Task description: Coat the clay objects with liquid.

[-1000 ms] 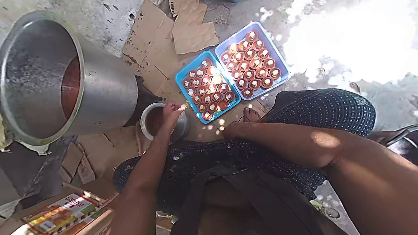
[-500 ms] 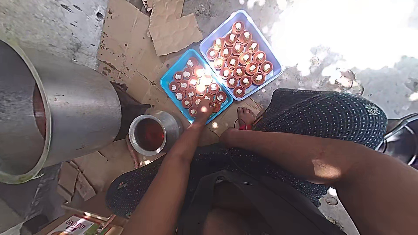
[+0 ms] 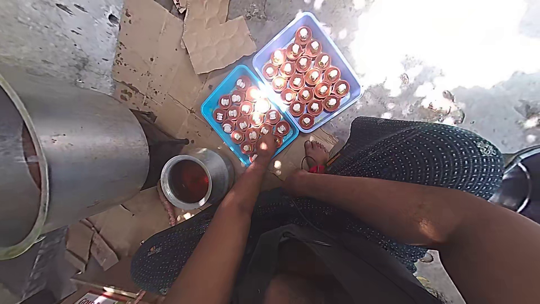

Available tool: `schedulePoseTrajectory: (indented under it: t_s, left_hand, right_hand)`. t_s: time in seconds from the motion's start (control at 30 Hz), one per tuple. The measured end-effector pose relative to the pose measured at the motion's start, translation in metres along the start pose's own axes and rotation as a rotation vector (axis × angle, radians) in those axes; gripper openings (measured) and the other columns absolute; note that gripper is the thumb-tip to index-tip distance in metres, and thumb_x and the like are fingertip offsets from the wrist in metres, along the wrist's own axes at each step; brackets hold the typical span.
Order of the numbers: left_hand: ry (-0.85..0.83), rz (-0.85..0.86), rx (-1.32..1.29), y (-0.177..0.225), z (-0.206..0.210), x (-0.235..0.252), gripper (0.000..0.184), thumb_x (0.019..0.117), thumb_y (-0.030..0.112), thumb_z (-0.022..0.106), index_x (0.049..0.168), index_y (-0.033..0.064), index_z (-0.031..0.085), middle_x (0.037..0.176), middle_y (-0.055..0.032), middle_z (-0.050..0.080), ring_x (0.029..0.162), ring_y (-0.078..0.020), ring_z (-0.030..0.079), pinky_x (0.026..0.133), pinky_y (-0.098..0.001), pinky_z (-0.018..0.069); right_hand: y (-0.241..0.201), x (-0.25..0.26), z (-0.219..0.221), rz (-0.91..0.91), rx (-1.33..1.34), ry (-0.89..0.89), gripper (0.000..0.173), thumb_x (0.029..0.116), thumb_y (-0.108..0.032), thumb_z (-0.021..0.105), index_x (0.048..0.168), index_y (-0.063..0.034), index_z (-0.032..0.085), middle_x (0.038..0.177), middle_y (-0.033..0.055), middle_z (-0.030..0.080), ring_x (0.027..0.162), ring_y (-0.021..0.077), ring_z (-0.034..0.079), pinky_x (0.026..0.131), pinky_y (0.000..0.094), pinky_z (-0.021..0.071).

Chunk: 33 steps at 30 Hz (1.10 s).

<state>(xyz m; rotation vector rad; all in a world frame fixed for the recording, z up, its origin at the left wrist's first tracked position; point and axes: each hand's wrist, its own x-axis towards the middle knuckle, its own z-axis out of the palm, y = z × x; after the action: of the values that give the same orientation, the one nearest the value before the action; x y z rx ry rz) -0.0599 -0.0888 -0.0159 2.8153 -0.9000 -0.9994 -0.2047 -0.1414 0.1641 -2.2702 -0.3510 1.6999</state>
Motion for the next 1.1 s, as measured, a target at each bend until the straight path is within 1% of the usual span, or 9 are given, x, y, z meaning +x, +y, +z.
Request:
schedulePoseTrajectory:
  t_s: [0.17,0.23,0.37,0.53,0.63,0.77,0.87,0.9,1.1]
  left_hand:
    - [0.001,0.05,-0.013,-0.002,0.0,0.001,0.026,0.0985,0.028,0.062,0.115,0.0118,0.076,0.127,-0.0126,0.07,0.121,-0.0323,0.066,0.101,-0.0579,0.054]
    - [0.124,0.137,-0.069,-0.011,0.002,0.003,0.029,0.0995,0.033,0.064,0.117,0.0131,0.076,0.128,-0.0113,0.069,0.122,-0.0288,0.065,0.104,-0.0529,0.0532]
    - [0.325,0.147,-0.11,-0.015,-0.021,0.002,0.028,0.1023,0.011,0.052,0.121,0.0086,0.073,0.127,-0.0134,0.07,0.125,-0.03,0.063,0.107,-0.0492,0.051]
    - [0.14,0.242,0.146,-0.033,-0.04,0.026,0.033,0.0874,0.001,0.065,0.117,0.0119,0.075,0.127,-0.0098,0.07,0.124,-0.0325,0.063,0.103,-0.0553,0.0524]
    - [-0.023,0.216,0.304,-0.019,-0.05,0.029,0.027,0.0864,0.003,0.072,0.113,0.0076,0.074,0.13,-0.0121,0.068,0.121,-0.0369,0.064,0.098,-0.059,0.0547]
    - [-0.034,0.265,0.381,-0.013,-0.051,0.023,0.017,0.088,0.009,0.072,0.105,0.006,0.073,0.123,-0.0133,0.068,0.12,-0.0349,0.064,0.092,-0.054,0.0593]
    - [-0.012,0.281,0.269,-0.019,-0.056,0.023,0.023,0.0929,0.011,0.068,0.114,0.0062,0.074,0.128,-0.0135,0.067,0.127,-0.034,0.06,0.101,-0.0539,0.0545]
    - [0.034,0.266,0.18,-0.023,-0.058,0.021,0.027,0.0934,0.014,0.065,0.119,0.0081,0.073,0.127,-0.0135,0.067,0.125,-0.033,0.061,0.102,-0.0542,0.0536]
    - [0.303,0.211,-0.282,-0.055,-0.116,-0.058,0.036,0.0893,0.021,0.073,0.123,0.0086,0.072,0.118,-0.0157,0.071,0.109,-0.031,0.069,0.096,-0.0545,0.0563]
  right_hand:
    - [-0.002,-0.008,-0.004,0.004,-0.014,0.001,0.024,0.1056,-0.011,0.051,0.121,0.0034,0.063,0.116,0.0282,0.066,0.11,0.0479,0.065,0.086,0.0684,0.0508]
    - [-0.002,-0.012,-0.007,0.009,0.002,-0.003,0.029,0.1074,-0.012,0.047,0.127,0.0044,0.061,0.122,0.0314,0.063,0.115,0.0511,0.062,0.089,0.0707,0.0489]
    - [-0.002,-0.014,-0.01,0.017,0.03,-0.022,0.029,0.1058,-0.012,0.051,0.124,0.0074,0.062,0.123,0.034,0.062,0.117,0.0521,0.061,0.09,0.0718,0.0482]
    - [-0.004,-0.014,-0.006,0.009,-0.025,0.026,0.026,0.106,-0.013,0.052,0.118,0.0077,0.062,0.117,0.0301,0.065,0.112,0.0475,0.064,0.089,0.0668,0.0502]
    - [-0.01,-0.04,-0.021,-0.004,-0.059,-0.053,0.037,0.1102,-0.012,0.044,0.136,0.0118,0.053,0.138,0.0358,0.056,0.128,0.0531,0.055,0.099,0.0691,0.0442]
    - [-0.01,-0.021,-0.018,0.024,-0.092,-0.044,0.029,0.1068,-0.016,0.052,0.127,0.0031,0.061,0.123,0.0305,0.063,0.115,0.0497,0.063,0.085,0.0679,0.0514]
    - [-0.016,-0.033,-0.022,0.009,-0.117,-0.083,0.036,0.11,-0.012,0.042,0.137,0.0086,0.054,0.14,0.0327,0.056,0.13,0.0509,0.055,0.099,0.0682,0.0442]
    - [-0.016,-0.032,-0.018,-0.006,-0.114,-0.045,0.033,0.1089,-0.01,0.043,0.132,0.0094,0.057,0.134,0.0328,0.059,0.125,0.0507,0.058,0.096,0.068,0.0466]
    - [-0.034,-0.069,-0.02,0.018,-0.115,0.014,0.041,0.1119,-0.011,0.036,0.145,0.0105,0.047,0.149,0.0353,0.048,0.14,0.0528,0.046,0.111,0.0686,0.0368]
